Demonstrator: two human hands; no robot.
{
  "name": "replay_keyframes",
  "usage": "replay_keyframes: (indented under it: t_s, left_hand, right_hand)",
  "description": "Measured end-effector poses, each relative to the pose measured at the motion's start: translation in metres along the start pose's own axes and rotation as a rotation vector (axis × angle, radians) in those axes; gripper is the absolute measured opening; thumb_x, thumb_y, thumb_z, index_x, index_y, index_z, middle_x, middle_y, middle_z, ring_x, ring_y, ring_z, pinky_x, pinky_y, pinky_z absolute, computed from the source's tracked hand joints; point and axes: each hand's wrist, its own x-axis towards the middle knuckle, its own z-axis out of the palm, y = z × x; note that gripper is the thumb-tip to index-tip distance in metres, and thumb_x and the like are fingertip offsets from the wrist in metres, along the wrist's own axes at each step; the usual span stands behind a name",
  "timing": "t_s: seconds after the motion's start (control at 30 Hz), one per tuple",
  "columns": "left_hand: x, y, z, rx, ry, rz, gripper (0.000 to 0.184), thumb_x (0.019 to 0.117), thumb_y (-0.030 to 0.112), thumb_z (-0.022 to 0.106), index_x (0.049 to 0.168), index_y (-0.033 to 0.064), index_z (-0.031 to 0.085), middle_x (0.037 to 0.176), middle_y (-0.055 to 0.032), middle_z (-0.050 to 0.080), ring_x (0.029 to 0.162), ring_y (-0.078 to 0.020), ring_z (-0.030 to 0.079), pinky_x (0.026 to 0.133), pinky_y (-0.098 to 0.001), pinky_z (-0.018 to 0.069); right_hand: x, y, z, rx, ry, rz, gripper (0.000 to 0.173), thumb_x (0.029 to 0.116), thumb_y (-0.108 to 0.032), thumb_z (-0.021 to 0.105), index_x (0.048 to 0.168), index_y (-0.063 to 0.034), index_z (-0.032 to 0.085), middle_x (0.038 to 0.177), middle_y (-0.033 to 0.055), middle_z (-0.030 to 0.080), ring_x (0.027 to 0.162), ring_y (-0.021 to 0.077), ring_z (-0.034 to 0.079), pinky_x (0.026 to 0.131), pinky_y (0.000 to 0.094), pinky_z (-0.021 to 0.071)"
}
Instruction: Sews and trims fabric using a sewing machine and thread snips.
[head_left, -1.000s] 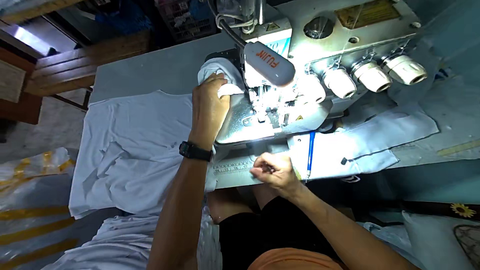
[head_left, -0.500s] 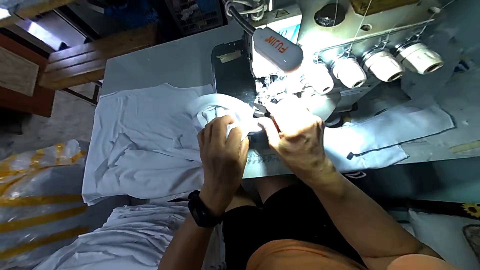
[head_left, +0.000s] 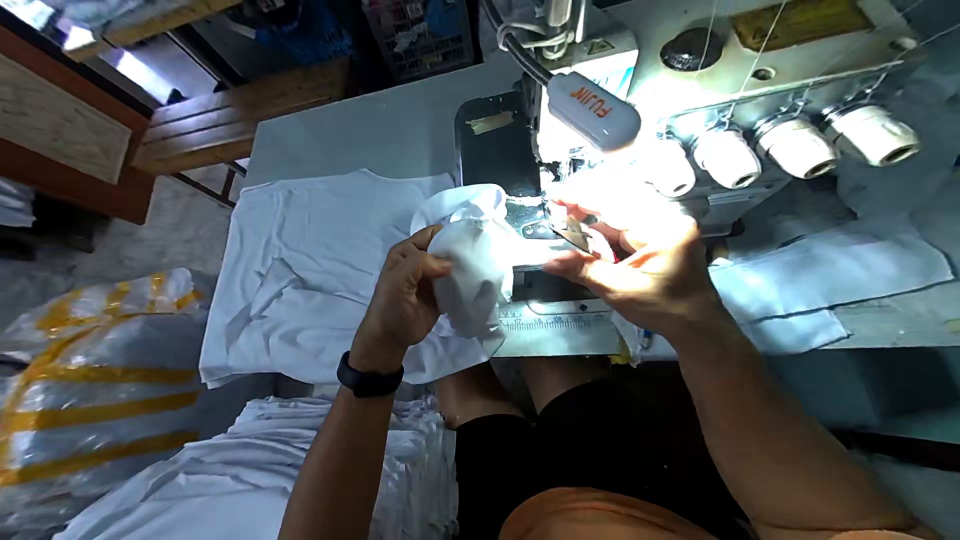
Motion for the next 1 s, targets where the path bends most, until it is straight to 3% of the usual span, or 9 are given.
replay_keyframes:
  t_s: [0.1,0.23,0.37,0.47,0.57,0.7,0.83,0.9,1.0]
  left_hand:
    - [-0.005,0.007,-0.006,0.001,-0.161,-0.001,0.019,0.0874,0.015,0.057,0.093,0.0214,0.074,0.081,0.0066,0.072,0.071,-0.0023,0.069,0.063,-0.0223,0.0586]
    - [-0.008,0.027,-0.009,0.347,-0.275,-0.087,0.022,0.0981,0.025,0.050,0.088,0.0199,0.068,0.077,0.0098,0.068,0.068,0.0022,0.064,0.060,-0.0169,0.0542]
    - [-0.005,0.023,0.011,0.845,-0.515,-0.123,0.037,0.1028,0.012,0.041,0.127,0.0011,0.067,0.119,-0.0056,0.071,0.102,-0.0078,0.066,0.087,-0.0266,0.0541]
    - [-0.002,0.009,0.013,0.842,-0.742,-0.080,0.032,0.1021,0.006,0.047,0.121,-0.0049,0.070,0.123,-0.0129,0.072,0.117,-0.0123,0.066,0.104,-0.0313,0.0491]
    - [-0.012,0.033,0.002,0.930,-0.472,-0.058,0.019,0.1009,0.005,0.054,0.105,-0.0024,0.072,0.093,-0.0016,0.072,0.082,0.0007,0.065,0.077,-0.0188,0.0537]
    - [-0.038,0.044,-0.015,1.083,-0.133,-0.164,0.007,0.0943,0.006,0.067,0.098,0.0001,0.069,0.082,-0.0016,0.069,0.071,-0.0039,0.065,0.069,-0.0227,0.0562]
    - [-0.057,-0.008,-0.027,1.265,-0.076,-0.374,0.029,0.0905,0.017,0.076,0.108,-0.0055,0.069,0.100,-0.0215,0.070,0.091,-0.0349,0.069,0.082,-0.0557,0.0547]
    - [-0.064,-0.033,-0.024,1.278,0.042,-0.250,0.023,0.0930,0.015,0.070,0.102,-0.0061,0.068,0.096,-0.0214,0.066,0.090,-0.0358,0.066,0.079,-0.0560,0.0525]
    - [-0.073,-0.009,0.014,1.365,0.087,0.156,0.017,0.0992,0.006,0.055,0.111,-0.0033,0.064,0.107,-0.0191,0.065,0.100,-0.0323,0.065,0.084,-0.0490,0.0524]
  right_hand:
    - [0.018,-0.001,0.006,-0.022,-0.090,-0.156,0.042,0.0941,-0.022,0.071,0.128,0.0020,0.068,0.110,0.0099,0.069,0.090,-0.0001,0.059,0.082,0.0126,0.0475]
    - [0.023,-0.001,0.019,0.069,-0.310,-0.345,0.007,0.0892,-0.006,0.068,0.087,-0.0015,0.073,0.086,0.0084,0.067,0.078,0.0112,0.063,0.069,0.0252,0.0515]
    - [-0.040,-0.021,0.033,0.279,-0.587,-0.246,0.014,0.0965,-0.014,0.066,0.091,-0.0024,0.072,0.077,0.0024,0.067,0.071,0.0049,0.062,0.067,0.0195,0.0526]
    - [-0.087,-0.021,0.049,0.220,-0.587,-0.132,0.017,0.0983,-0.019,0.065,0.093,-0.0038,0.071,0.077,0.0048,0.068,0.071,0.0106,0.065,0.067,0.0250,0.0536]
    - [-0.107,-0.014,0.047,0.194,-0.621,-0.049,0.019,0.1011,-0.019,0.061,0.096,-0.0049,0.072,0.080,0.0019,0.068,0.073,0.0058,0.062,0.069,0.0199,0.0526]
    - [-0.112,-0.014,0.040,0.199,-0.646,-0.029,0.016,0.0989,-0.014,0.060,0.100,-0.0057,0.074,0.081,0.0018,0.068,0.073,0.0059,0.063,0.069,0.0199,0.0527]
    - [-0.113,-0.021,0.048,0.188,-0.601,-0.073,0.016,0.0971,-0.012,0.060,0.102,-0.0059,0.074,0.080,0.0021,0.065,0.072,0.0077,0.061,0.066,0.0213,0.0520]
    - [-0.112,-0.025,0.051,0.118,-0.558,-0.126,0.015,0.0950,-0.010,0.061,0.100,-0.0055,0.074,0.079,0.0030,0.065,0.068,0.0108,0.061,0.060,0.0243,0.0512]
    - [-0.106,-0.028,0.051,-0.029,-0.433,-0.212,0.014,0.0908,-0.006,0.061,0.099,-0.0050,0.073,0.078,0.0051,0.063,0.059,0.0148,0.059,0.049,0.0282,0.0470]
